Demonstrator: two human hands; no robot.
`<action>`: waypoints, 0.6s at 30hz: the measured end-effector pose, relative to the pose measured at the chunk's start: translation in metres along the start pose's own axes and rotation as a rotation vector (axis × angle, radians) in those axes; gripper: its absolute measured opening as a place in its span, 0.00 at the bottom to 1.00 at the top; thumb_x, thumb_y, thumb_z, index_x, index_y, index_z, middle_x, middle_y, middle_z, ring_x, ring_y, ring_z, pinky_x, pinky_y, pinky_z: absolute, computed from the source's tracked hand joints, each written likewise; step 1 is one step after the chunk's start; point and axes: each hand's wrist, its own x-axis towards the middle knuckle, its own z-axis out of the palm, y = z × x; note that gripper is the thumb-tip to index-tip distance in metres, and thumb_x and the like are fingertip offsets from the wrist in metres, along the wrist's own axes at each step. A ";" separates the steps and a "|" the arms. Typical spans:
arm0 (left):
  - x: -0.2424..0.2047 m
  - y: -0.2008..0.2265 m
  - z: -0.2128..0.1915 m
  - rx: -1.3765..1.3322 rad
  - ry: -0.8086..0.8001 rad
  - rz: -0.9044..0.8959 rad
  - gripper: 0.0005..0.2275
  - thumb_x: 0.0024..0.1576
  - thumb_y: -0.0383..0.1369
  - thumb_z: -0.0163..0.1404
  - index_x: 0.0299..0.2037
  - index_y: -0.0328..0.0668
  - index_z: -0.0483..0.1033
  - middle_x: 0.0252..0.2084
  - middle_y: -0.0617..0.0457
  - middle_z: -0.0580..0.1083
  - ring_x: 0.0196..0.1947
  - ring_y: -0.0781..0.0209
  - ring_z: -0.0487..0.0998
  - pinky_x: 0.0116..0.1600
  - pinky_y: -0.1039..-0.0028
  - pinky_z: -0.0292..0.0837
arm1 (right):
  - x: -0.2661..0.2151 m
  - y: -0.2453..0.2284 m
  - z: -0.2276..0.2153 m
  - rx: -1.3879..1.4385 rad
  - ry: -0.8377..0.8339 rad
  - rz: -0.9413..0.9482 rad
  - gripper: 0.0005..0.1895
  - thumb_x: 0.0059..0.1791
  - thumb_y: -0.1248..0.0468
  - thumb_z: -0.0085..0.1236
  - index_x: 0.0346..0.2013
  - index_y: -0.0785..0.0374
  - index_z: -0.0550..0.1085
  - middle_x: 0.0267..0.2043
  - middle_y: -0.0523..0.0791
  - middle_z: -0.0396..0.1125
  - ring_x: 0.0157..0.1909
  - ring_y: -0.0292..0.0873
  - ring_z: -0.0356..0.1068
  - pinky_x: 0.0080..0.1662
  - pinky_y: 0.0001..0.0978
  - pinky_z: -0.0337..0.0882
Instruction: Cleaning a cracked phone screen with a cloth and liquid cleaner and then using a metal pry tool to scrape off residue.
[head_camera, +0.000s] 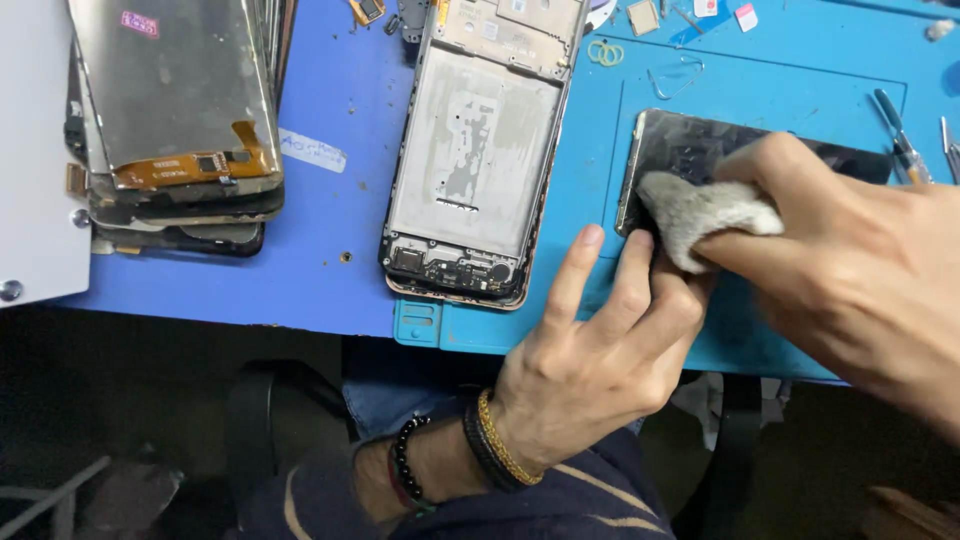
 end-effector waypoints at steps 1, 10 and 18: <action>0.001 -0.001 -0.001 0.002 0.001 -0.003 0.11 0.66 0.33 0.50 0.54 0.37 0.80 0.50 0.53 0.71 0.63 0.56 0.71 0.80 0.52 0.55 | -0.005 0.003 0.006 -0.001 0.000 -0.004 0.21 0.36 0.70 0.62 0.42 0.51 0.83 0.53 0.46 0.71 0.35 0.45 0.75 0.30 0.39 0.73; -0.003 -0.003 0.000 -0.044 0.025 0.042 0.07 0.68 0.32 0.51 0.49 0.40 0.80 0.46 0.54 0.70 0.65 0.56 0.72 0.82 0.52 0.53 | 0.000 0.001 0.002 -0.049 -0.004 0.007 0.20 0.39 0.69 0.60 0.42 0.48 0.84 0.53 0.43 0.72 0.32 0.41 0.75 0.30 0.36 0.74; 0.001 -0.004 -0.004 0.090 0.090 0.007 0.11 0.67 0.30 0.49 0.57 0.39 0.78 0.51 0.55 0.70 0.61 0.61 0.69 0.81 0.59 0.48 | -0.013 0.016 0.023 0.017 0.146 0.064 0.17 0.44 0.71 0.58 0.46 0.53 0.81 0.49 0.45 0.69 0.33 0.44 0.73 0.36 0.35 0.75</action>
